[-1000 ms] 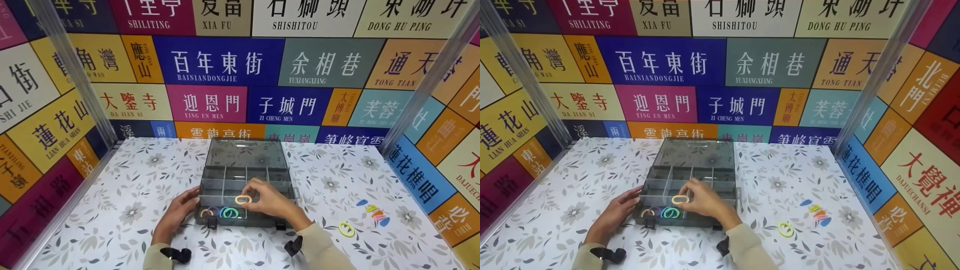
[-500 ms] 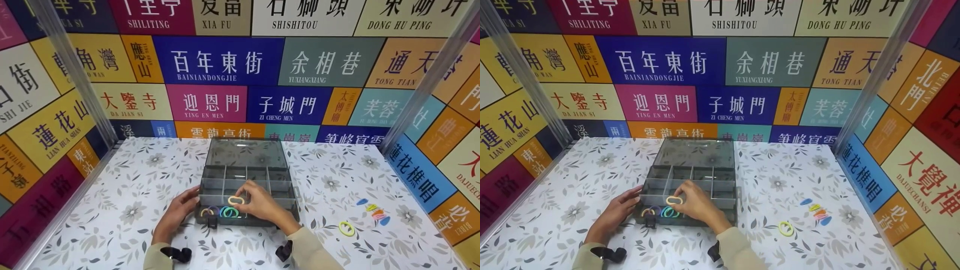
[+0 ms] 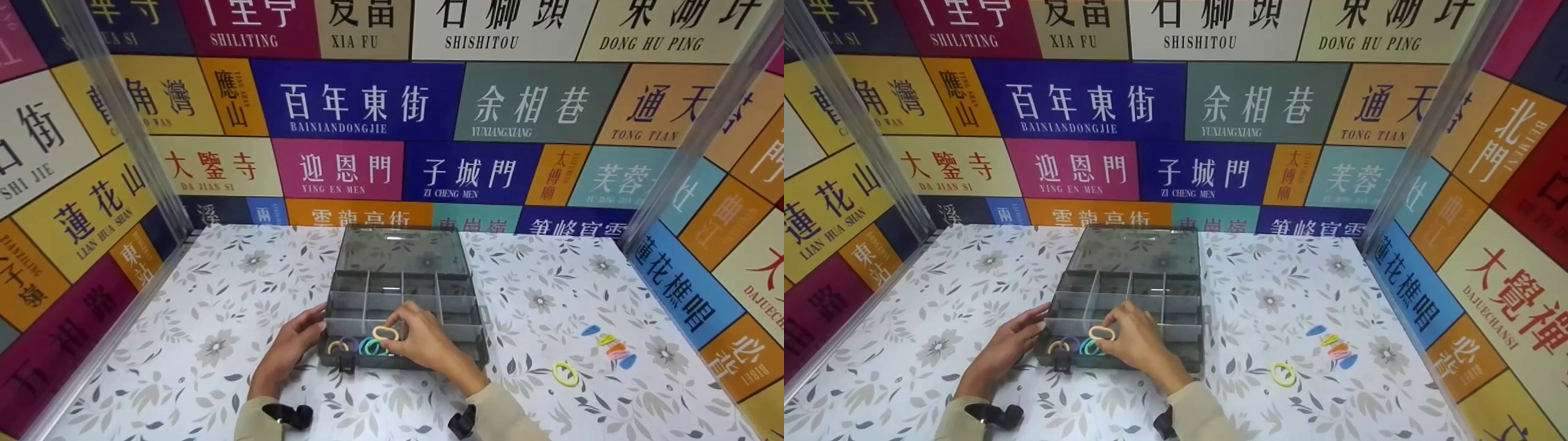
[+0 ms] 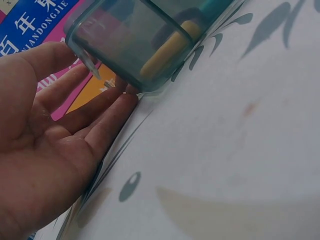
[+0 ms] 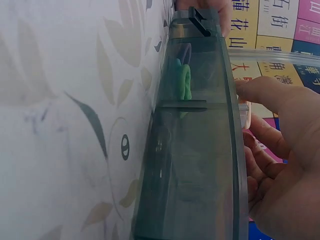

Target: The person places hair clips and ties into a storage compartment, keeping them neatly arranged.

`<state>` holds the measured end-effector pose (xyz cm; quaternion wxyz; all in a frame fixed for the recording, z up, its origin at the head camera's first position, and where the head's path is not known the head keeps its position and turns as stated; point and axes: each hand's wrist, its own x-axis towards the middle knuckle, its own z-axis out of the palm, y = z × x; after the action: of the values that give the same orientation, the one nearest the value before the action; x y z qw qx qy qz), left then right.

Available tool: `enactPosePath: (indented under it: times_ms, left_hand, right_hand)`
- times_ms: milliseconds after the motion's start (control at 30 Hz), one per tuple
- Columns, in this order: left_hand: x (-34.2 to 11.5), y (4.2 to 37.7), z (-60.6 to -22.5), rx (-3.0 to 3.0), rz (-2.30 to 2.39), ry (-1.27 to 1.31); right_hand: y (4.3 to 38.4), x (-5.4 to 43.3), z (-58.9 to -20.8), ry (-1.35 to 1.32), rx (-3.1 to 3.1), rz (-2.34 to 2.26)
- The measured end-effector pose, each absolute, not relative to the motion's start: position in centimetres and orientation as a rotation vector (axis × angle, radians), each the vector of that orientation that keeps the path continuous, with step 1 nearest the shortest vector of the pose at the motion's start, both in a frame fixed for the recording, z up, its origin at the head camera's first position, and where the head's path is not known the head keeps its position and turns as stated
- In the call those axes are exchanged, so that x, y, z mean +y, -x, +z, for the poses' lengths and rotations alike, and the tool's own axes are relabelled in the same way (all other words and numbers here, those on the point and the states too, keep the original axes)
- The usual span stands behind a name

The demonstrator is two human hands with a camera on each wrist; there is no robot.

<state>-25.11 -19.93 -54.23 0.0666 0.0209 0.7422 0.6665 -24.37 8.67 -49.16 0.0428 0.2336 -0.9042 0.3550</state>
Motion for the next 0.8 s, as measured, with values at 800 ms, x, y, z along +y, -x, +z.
enactPosePath:
  times_ms: [800]
  left_hand:
    - [-19.8,25.36,-54.44,2.207,2.038,-0.059]
  right_hand:
    - [24.26,9.28,-48.96,-0.787,-2.824,1.139]
